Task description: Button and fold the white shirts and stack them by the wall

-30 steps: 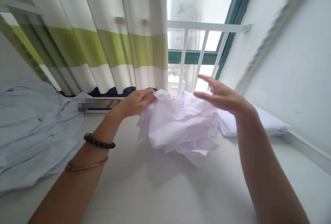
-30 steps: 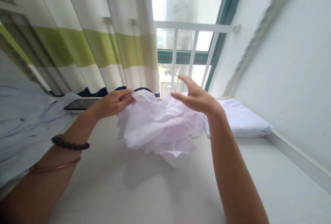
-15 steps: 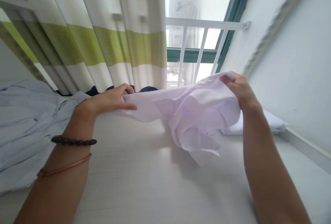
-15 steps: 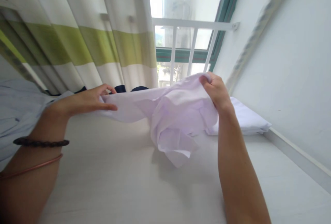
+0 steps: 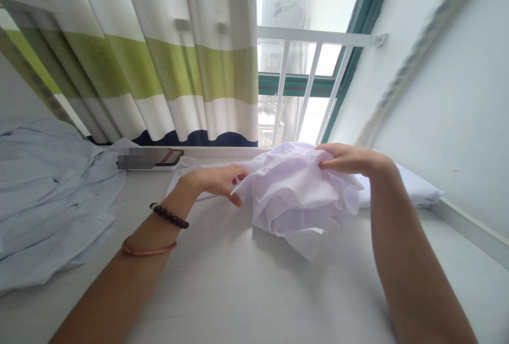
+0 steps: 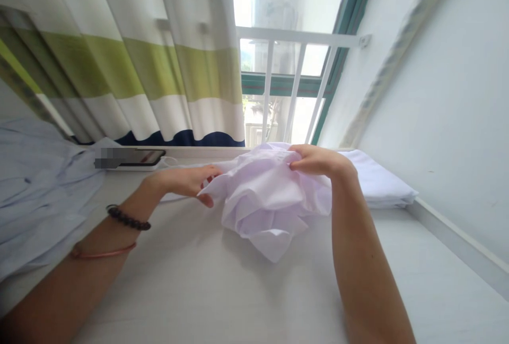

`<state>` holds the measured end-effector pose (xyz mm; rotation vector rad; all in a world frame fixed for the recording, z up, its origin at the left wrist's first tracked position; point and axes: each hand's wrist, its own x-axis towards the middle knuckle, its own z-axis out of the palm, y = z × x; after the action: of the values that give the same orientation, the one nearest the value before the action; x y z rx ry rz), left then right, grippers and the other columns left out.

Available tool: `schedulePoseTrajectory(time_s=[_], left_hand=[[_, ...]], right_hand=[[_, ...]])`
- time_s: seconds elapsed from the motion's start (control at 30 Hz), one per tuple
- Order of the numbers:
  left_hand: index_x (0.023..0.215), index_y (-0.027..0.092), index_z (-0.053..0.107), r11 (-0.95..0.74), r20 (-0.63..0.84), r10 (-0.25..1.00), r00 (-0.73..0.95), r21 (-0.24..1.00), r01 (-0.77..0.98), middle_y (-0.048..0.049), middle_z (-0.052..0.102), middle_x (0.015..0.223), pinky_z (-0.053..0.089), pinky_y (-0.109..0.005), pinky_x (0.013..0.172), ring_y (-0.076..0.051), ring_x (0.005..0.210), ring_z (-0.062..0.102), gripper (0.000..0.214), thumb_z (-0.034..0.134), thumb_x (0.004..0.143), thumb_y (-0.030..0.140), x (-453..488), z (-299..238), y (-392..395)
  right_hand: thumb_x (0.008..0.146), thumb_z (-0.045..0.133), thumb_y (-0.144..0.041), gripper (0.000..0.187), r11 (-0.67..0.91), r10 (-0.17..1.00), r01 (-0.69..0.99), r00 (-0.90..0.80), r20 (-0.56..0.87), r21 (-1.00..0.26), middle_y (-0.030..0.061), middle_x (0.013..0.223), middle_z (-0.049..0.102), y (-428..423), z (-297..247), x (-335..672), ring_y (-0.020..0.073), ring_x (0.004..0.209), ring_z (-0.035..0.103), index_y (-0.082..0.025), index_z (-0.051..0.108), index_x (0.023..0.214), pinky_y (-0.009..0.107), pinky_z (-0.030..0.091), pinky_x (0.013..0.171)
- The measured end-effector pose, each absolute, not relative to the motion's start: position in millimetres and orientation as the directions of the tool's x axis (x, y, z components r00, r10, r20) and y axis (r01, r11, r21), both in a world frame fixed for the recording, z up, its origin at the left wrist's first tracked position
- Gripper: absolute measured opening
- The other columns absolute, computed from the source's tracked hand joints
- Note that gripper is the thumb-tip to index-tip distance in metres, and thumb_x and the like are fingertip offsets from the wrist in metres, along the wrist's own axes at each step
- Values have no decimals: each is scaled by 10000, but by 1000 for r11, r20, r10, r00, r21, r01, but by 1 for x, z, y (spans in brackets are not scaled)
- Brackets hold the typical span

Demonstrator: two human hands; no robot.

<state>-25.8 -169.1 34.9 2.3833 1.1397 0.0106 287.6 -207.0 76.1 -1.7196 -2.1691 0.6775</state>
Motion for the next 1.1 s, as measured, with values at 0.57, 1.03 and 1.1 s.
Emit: schedulePoseTrajectory(time_s=[0.57,1.03,1.1], left_hand=[[855,173,648,-389,193,851,489,857,339,-18,671,781,435,-203,497,-145,641,612,311,574,795,469,16,61,-214],[791,233,716,-239,-66,605,793,935,260,-3,720,790,531,-375,807,-252,882,660,341,815,468,278,-11,47,-196],[781,233,712,-267,-59,610,790,924,275,2,718,779,534,-362,788,-242,859,663,337,823,465,270,-10,46,-195]], right_hand=[[808,581,-515,356,541,816,590,-541,204,-600,30,853,634,-223,83,232,168,747,571,-218,657,990,283,445,631],[836,547,-552,371,592,805,333,-279,523,-734,-33,633,413,-219,83,246,99,563,409,-208,509,702,229,349,505],[823,571,-531,355,613,784,325,-137,605,-720,-37,630,405,-217,84,255,97,554,405,-211,502,688,228,349,501]])
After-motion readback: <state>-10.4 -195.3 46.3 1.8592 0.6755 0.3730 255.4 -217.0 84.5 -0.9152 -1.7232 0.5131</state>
